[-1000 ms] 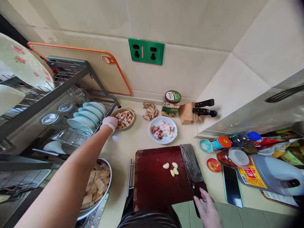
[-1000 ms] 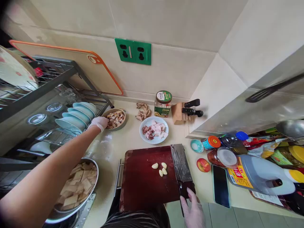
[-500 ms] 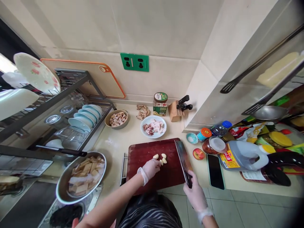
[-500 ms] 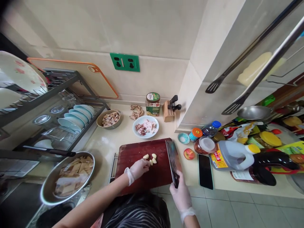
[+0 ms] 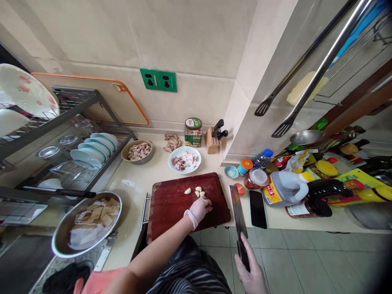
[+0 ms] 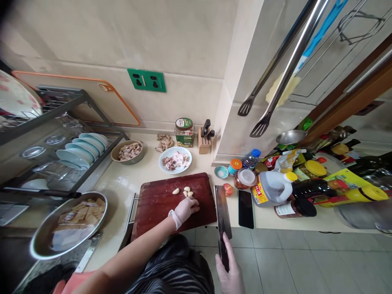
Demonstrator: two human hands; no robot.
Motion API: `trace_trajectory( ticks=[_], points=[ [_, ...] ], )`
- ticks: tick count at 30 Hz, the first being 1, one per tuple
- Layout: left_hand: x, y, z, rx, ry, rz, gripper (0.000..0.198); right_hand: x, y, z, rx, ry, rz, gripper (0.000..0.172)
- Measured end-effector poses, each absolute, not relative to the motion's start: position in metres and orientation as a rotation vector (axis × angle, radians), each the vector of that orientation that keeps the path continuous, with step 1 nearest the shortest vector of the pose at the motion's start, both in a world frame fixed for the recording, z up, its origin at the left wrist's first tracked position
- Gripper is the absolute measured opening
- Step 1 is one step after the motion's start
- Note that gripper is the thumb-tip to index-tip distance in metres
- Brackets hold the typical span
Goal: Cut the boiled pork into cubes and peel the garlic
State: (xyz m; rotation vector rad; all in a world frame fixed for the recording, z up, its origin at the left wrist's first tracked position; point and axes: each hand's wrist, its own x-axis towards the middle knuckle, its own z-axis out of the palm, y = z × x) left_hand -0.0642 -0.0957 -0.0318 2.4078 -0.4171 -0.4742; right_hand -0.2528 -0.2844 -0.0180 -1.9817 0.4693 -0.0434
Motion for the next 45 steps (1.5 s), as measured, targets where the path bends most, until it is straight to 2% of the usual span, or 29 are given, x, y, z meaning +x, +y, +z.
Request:
trace_trajectory(
  ticks=[4, 8, 10, 15, 18, 21, 24, 27, 33, 37, 40, 45],
  points=[
    [-0.054, -0.085, -0.021, 2.572, -0.555, -0.216, 0.03, -0.271, -0.293, -0.045, -2.139, 0.399, 0.037, 0.052],
    [-0.037, -0.073, -0.022, 2.733, -0.805, -0.13, 0.027, -0.276, -0.305, -0.057, -2.214, 0.231, 0.125, 0.049],
    [-0.034, -0.067, -0.028, 2.768, -0.728, -0.117, 0.025, -0.272, -0.306, -0.057, -2.245, 0.166, 0.108, 0.048],
    [-0.045, -0.046, -0.035, 2.741, -0.395, 0.195, 0.031, -0.254, -0.289, -0.054, -2.335, 0.056, 0.059, 0.043],
    [-0.058, -0.032, -0.033, 2.651, -0.277, 0.293, 0.032, -0.244, -0.279, -0.053, -2.364, 0.02, 0.233, 0.047],
    [-0.074, -0.023, -0.032, 2.528, -0.239, 0.347, 0.033, -0.234, -0.281, -0.045, -2.317, -0.106, 0.227, 0.051],
    [-0.087, -0.026, -0.032, 2.439, -0.216, 0.291, 0.03, -0.216, -0.29, -0.034, -2.316, -0.124, 0.154, 0.052],
    [-0.092, -0.044, -0.028, 2.438, -0.339, 0.093, 0.025, -0.185, -0.295, -0.028, -2.449, -0.07, 0.222, 0.053],
    [-0.071, -0.091, -0.019, 2.613, -0.58, -0.27, 0.034, -0.133, -0.284, -0.029, -2.807, -0.039, 0.32, 0.056],
    [-0.064, -0.097, -0.024, 2.634, -0.598, -0.359, 0.018, -0.13, -0.275, -0.02, -2.911, -0.06, 0.146, 0.05],
    [-0.072, -0.09, -0.027, 2.587, -0.527, -0.317, 0.018, -0.136, -0.262, -0.017, -2.66, -0.003, -0.031, 0.04],
    [-0.095, -0.077, -0.032, 2.162, -0.32, -0.19, 0.009, -0.135, -0.222, -0.035, -1.792, 0.23, 0.299, 0.041]
  ],
)
